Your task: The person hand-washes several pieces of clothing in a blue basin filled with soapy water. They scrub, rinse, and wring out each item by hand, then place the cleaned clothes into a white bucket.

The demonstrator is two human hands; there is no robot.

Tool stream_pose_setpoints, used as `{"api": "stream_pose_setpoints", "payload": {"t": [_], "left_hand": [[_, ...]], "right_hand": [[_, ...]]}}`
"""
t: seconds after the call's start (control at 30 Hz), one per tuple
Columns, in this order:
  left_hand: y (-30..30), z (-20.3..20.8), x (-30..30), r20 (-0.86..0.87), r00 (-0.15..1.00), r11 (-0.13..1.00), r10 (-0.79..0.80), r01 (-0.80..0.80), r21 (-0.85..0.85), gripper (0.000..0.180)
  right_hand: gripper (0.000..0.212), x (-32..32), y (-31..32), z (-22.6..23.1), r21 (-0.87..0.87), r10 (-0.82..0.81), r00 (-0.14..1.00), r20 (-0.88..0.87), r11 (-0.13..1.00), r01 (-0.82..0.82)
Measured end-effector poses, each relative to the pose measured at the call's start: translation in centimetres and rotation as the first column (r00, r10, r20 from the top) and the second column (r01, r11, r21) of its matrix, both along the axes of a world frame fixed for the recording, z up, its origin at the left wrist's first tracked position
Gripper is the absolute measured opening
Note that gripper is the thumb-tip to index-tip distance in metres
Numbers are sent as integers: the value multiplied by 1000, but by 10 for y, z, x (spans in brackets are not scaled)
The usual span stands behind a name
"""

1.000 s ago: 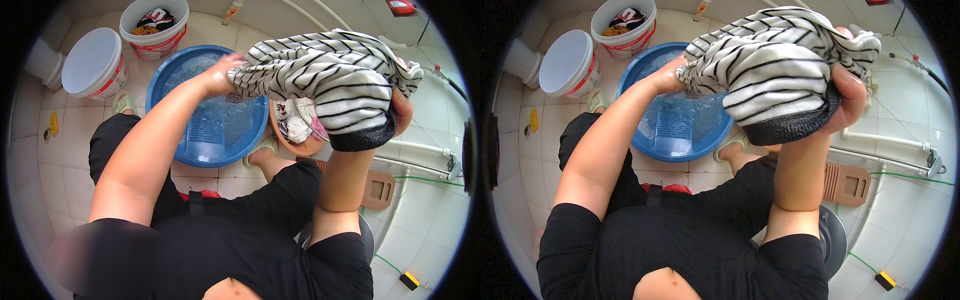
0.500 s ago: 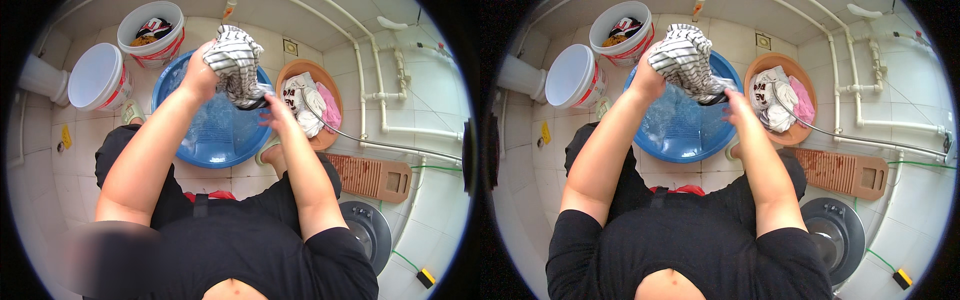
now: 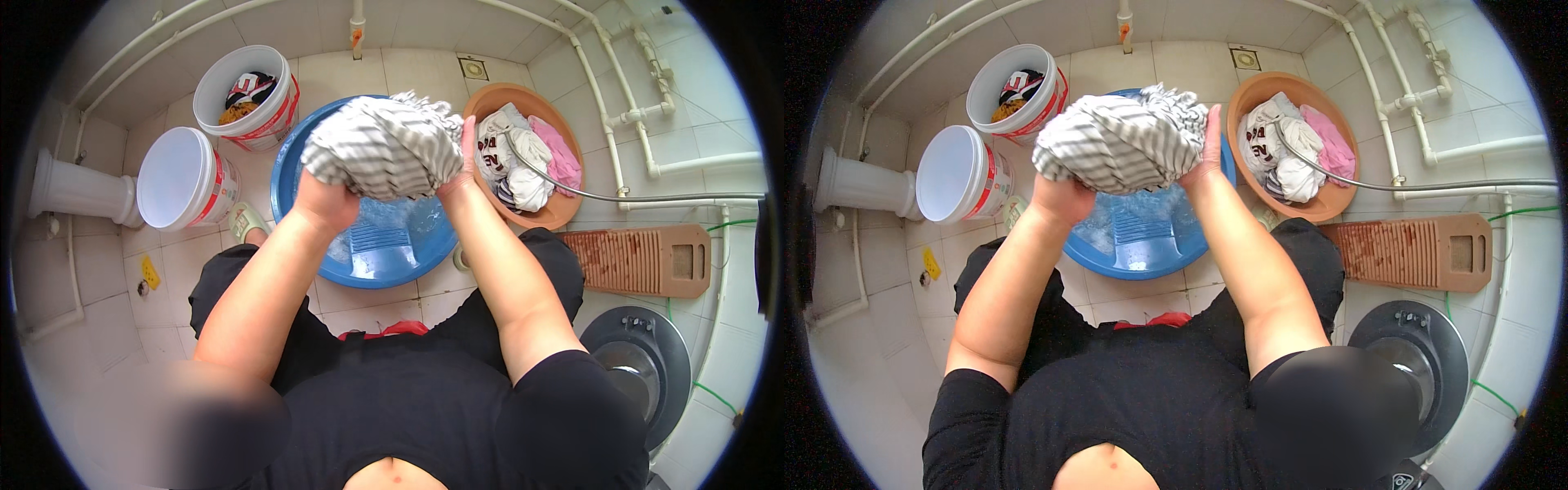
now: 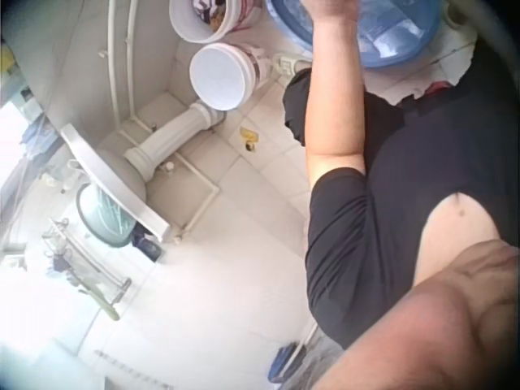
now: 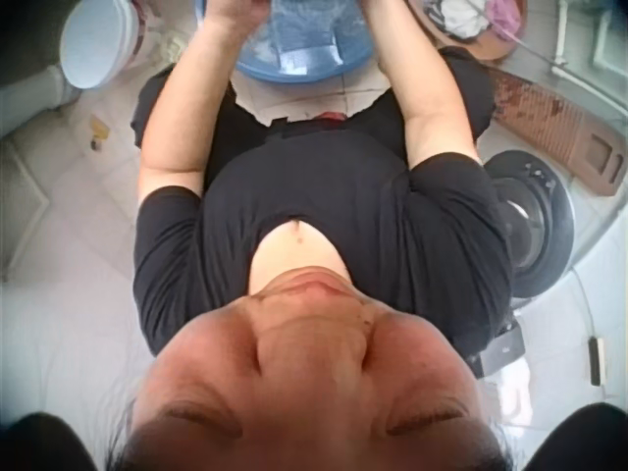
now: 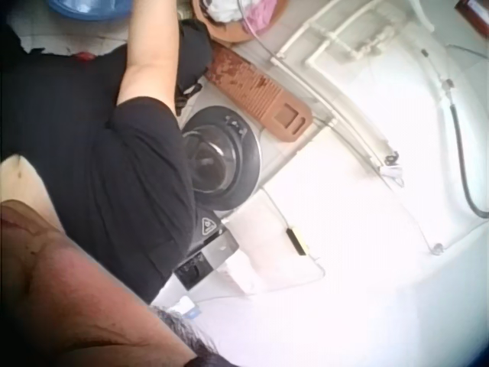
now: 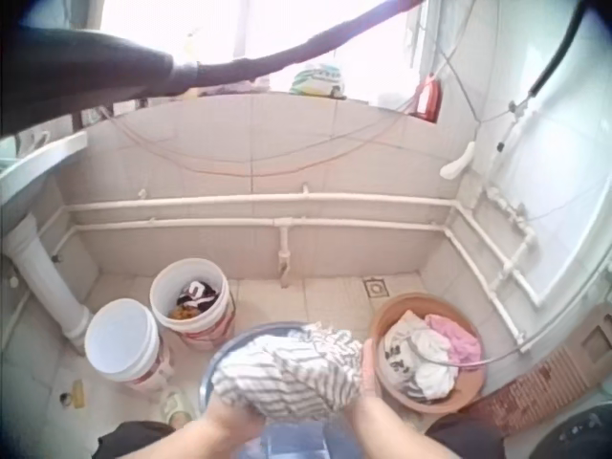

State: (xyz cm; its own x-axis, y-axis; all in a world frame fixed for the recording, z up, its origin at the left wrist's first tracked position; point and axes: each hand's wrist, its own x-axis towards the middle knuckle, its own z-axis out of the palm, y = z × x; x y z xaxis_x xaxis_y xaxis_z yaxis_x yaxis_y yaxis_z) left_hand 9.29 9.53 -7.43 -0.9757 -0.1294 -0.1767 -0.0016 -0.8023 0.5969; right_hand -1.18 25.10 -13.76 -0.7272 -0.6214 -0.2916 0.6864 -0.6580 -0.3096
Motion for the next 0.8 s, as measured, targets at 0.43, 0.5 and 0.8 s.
{"api": "stream_pose_setpoints", "payload": {"t": [0.43, 0.5, 0.8], "left_hand": [[-34, 7, -23, 311, 933, 972, -182, 219, -89, 43], [-37, -5, -23, 368, 914, 969, -173, 225, -105, 42], [-50, -37, -20, -57, 985, 119, -161, -38, -992, 19]], "right_hand": [[34, 34, -25, 106, 308, 297, 832, -468, 938, -162], [27, 28, -21, 89, 423, 392, 756, -525, 890, -168], [32, 63, -36, 86, 775, 671, 388, -632, 539, 331]]}}
